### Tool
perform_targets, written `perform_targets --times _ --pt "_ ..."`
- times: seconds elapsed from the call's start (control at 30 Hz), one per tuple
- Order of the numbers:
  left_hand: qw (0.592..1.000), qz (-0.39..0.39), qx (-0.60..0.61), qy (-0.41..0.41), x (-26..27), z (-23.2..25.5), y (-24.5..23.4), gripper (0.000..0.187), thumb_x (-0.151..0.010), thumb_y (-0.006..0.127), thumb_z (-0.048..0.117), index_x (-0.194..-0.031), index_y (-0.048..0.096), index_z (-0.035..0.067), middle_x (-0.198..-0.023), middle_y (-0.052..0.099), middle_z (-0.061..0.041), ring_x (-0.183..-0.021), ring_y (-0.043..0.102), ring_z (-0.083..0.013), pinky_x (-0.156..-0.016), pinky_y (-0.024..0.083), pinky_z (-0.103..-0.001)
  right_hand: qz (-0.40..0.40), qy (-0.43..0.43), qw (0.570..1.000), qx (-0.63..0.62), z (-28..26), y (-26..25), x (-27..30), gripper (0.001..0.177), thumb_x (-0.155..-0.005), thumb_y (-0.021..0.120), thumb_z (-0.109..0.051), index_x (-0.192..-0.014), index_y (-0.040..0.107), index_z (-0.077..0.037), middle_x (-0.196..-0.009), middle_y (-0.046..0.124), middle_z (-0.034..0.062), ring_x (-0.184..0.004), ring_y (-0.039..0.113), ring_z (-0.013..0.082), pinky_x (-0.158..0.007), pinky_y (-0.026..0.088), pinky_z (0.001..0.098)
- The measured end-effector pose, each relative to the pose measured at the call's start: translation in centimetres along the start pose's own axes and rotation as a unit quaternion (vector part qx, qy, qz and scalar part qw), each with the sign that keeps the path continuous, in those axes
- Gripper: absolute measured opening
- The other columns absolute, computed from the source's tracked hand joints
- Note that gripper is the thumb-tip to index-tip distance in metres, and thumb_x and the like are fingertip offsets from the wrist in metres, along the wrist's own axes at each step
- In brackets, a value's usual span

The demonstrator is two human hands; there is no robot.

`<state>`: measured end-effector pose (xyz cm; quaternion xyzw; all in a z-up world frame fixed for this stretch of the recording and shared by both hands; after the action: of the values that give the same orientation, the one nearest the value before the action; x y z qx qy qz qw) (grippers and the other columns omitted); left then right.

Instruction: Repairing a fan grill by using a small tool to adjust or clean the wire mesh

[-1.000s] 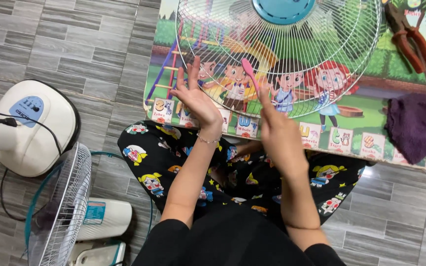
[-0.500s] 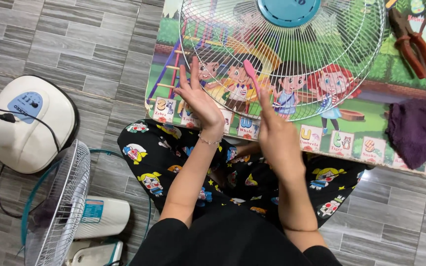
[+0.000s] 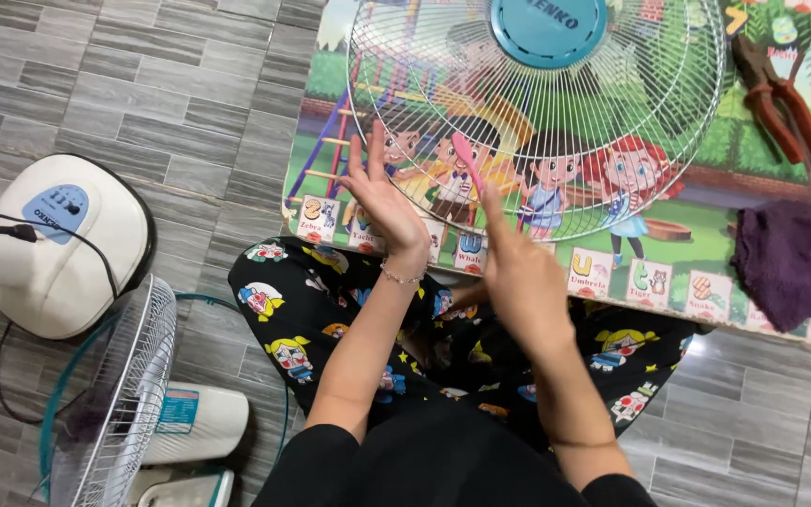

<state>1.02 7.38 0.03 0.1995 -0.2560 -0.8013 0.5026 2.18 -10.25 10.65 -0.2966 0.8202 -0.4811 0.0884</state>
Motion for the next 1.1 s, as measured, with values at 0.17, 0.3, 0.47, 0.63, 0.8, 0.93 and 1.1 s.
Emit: perform_targets --times 0.17,0.3,0.47,0.63,0.8,0.93,1.1 --pt "1.000 0.001 -0.024 -0.009 0.1 0.3 0.1 0.076 -0.111 0.013 0.064 -0.159 0.025 0.006 -0.159 0.044 -0.023 -0.160 0.017 -0.0294 -0.131 -0.001 -0.040 -0.031 -0.050 0.998 0.036 -0.7 1.7 2.2 0.064 -0.101 0.044 -0.010 -0.161 0.027 -0.025 -0.074 0.070 0.0245 -0.063 0.070 0.0403 -0.054 0.053 0.0485" --pt "1.000 -0.011 -0.023 -0.010 0.2 0.3 0.2 0.073 -0.112 0.014 0.062 -0.159 0.028 0.008 -0.160 0.045 -0.021 -0.160 0.015 -0.0277 -0.131 0.000 -0.040 -0.027 0.017 0.999 -0.044 0.5 -0.2 0.2 0.056 -0.105 0.040 -0.013 -0.160 0.035 -0.022 -0.079 0.070 0.0240 -0.056 0.067 0.0281 -0.052 0.049 0.0362" --pt "0.999 -0.016 -0.039 -0.015 0.2 0.3 0.3 0.075 -0.111 0.014 0.064 -0.158 0.031 0.008 -0.156 0.049 -0.022 -0.159 0.019 -0.0281 -0.129 0.001 -0.041 0.001 -0.031 1.000 -0.001 -0.2 0.2 -0.6 0.057 -0.105 0.040 -0.011 -0.161 0.033 -0.018 -0.072 0.069 0.0207 -0.061 0.068 0.0340 -0.055 0.053 0.0420" --pt "0.998 -0.007 -0.039 -0.038 0.5 0.1 0.2 0.070 -0.111 0.016 0.062 -0.158 0.031 0.013 -0.155 0.051 -0.014 -0.155 0.026 -0.0176 -0.120 0.021 -0.026 -0.031 -0.077 0.993 0.080 -0.1 2.5 1.8 0.063 -0.100 0.044 -0.014 -0.161 0.028 -0.024 -0.066 0.065 0.0188 -0.059 0.068 0.0399 -0.055 0.053 0.0526" --pt "0.999 -0.025 -0.042 -0.012 0.3 0.2 0.4 0.069 -0.112 0.017 0.061 -0.153 0.040 0.010 -0.154 0.052 -0.019 -0.154 0.029 -0.0239 -0.128 0.005 -0.040 -0.022 -0.038 0.999 0.005 0.2 -0.5 -1.5 0.059 -0.104 0.040 -0.011 -0.161 0.031 -0.019 -0.063 0.062 0.0123 -0.051 0.059 0.0226 -0.048 0.047 0.0330" --pt "0.997 -0.032 -0.071 0.006 0.0 0.6 0.8 0.068 -0.114 0.016 0.056 -0.148 0.048 0.007 -0.146 0.059 -0.021 -0.149 0.040 -0.0255 -0.128 0.011 -0.039 -0.015 -0.039 0.999 0.031 -1.4 -0.3 -1.8 0.062 -0.103 0.043 -0.006 -0.162 0.028 -0.018 -0.061 0.061 0.0100 -0.048 0.056 0.0201 -0.046 0.046 0.0306" --pt "0.994 -0.033 -0.107 0.006 0.1 0.4 0.7 0.068 -0.115 0.014 0.053 -0.144 0.053 0.007 -0.144 0.061 -0.018 -0.148 0.041 -0.0243 -0.129 0.006 -0.040 -0.051 -0.071 0.996 -0.014 -1.0 2.6 0.1 0.065 -0.101 0.046 -0.005 -0.161 0.028 -0.022 -0.063 0.064 0.0128 -0.050 0.063 0.0259 -0.046 0.051 0.0375"
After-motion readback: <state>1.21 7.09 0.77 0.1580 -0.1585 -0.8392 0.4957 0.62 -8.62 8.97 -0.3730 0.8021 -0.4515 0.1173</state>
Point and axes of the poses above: each hand's wrist, its own x-axis away from the middle knuckle, its own y-axis out of the palm, z = x × y, the point moved 5 cm from there along -x, towards the middle knuckle
